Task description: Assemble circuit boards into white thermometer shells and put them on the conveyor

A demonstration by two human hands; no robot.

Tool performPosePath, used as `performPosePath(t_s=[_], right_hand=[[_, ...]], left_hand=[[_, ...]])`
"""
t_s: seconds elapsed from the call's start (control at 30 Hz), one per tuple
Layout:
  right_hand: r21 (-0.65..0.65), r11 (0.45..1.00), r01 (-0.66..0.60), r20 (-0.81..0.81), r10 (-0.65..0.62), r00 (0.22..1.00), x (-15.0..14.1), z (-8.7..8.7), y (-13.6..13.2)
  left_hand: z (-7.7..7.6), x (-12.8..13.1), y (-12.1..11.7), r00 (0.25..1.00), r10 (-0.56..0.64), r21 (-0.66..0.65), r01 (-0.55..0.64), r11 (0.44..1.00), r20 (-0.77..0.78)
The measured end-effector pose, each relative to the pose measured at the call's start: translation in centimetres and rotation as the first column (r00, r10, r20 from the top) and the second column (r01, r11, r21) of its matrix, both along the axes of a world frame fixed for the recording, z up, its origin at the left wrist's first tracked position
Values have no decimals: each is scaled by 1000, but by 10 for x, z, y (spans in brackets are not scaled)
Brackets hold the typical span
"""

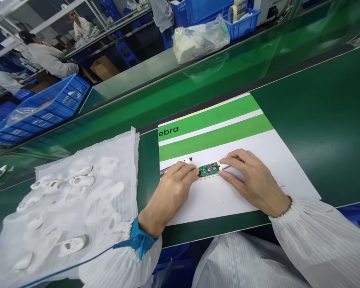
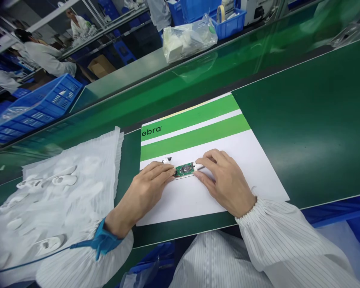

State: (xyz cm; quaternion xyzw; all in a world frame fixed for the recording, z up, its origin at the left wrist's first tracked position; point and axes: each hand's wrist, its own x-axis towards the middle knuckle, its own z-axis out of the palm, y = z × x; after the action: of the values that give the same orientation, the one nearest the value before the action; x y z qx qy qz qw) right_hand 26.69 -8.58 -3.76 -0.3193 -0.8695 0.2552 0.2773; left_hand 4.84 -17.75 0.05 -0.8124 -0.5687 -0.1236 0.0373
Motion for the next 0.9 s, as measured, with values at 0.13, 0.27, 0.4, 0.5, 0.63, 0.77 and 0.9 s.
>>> performPosePath(t_s=[0.13, 0.27, 0.4, 0.5, 0.63, 0.77, 0.9], right_hand=[[16, 1000, 5, -2, -5, 1000, 0, -1, 0], [13, 1000, 1, 4, -1, 1000, 0, -1, 0], [12, 1000, -2, 3, 2, 1000, 1, -1, 0], [4, 1000, -2, -4, 2, 1000, 1, -1, 0], [-12, 1000, -4, -15, 4, 1000, 1, 1, 1], [-30, 1000, -9, -9, 9, 1000, 0, 2, 1], [-34, 999, 2, -14, -2, 1000, -1, 3, 1]], left_hand=[[1, -4, -4, 953, 160, -69, -147, 987, 256], [2, -10, -14, 851, 443, -121, -426, 897, 282], [-10, -19, -19, 863, 470, -127, -453, 882, 187], [-14, -23, -16, 868, 480, -106, -469, 877, 132], [-6, -18, -7, 830, 529, -113, -517, 849, 179], [4, 6, 2, 853, 435, -96, -426, 899, 289], [0, 32, 9, 936, 240, -71, -230, 971, 256]])
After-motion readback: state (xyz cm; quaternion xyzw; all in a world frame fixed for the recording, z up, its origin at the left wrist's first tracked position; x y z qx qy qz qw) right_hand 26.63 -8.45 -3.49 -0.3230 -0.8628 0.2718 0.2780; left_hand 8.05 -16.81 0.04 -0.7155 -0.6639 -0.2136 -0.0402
